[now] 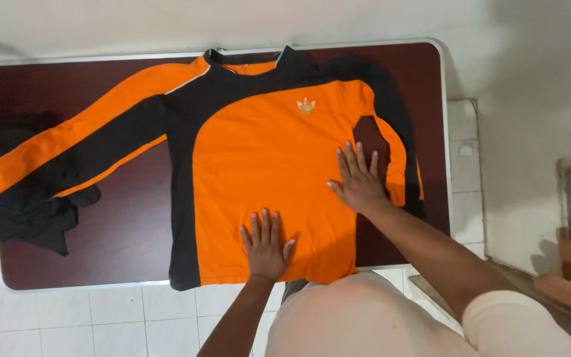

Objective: The person unfolds an orange and black long-sleeved shirt on a table, smooths it out, and folds the sleeves. They then retrieve a hanger from a nearby clothing rack, place the shirt on the hanger, and hang it on the rack.

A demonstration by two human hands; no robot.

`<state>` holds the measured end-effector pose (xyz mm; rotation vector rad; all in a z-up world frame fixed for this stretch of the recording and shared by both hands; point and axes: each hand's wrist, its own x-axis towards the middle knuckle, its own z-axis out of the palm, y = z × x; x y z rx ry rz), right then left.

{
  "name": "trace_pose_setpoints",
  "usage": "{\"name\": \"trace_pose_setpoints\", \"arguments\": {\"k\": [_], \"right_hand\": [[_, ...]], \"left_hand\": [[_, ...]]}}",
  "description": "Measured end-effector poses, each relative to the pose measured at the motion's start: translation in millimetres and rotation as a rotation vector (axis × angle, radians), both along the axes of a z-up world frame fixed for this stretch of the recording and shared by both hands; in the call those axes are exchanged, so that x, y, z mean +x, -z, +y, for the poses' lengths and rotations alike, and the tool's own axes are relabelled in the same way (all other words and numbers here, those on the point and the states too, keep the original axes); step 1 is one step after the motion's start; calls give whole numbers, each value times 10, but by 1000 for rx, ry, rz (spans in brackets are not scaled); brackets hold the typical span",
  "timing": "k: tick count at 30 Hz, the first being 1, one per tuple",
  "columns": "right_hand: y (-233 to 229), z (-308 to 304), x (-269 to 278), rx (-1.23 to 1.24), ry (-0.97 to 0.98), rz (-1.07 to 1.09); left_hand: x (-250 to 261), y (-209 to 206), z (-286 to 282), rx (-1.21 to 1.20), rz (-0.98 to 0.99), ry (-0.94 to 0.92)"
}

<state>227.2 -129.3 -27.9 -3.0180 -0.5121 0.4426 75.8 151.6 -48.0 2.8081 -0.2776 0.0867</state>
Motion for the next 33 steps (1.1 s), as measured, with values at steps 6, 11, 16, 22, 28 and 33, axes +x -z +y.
{"name": "trace_pose_setpoints", "arguments": {"k": [6,11,16,22,28,33], "right_hand": [[96,359,-686,167,-290,-147],[-23,343,-1077,363,-306,-204],[-64,170,-1173,351,-245,-166],[164,6,-1202,448,-135,-177],[143,-651,-1031,248,425,-365],[-190,-960,-875,195,734,-58]], "left_hand": [[251,103,226,13,10,-137],[423,143,822,190,48,-357],[370,89,1088,177,117,-408],[344,132,1137,136,192,-471],[185,304,775,58,-12,-370],[4,55,-135,-182,-43,-84]]}}
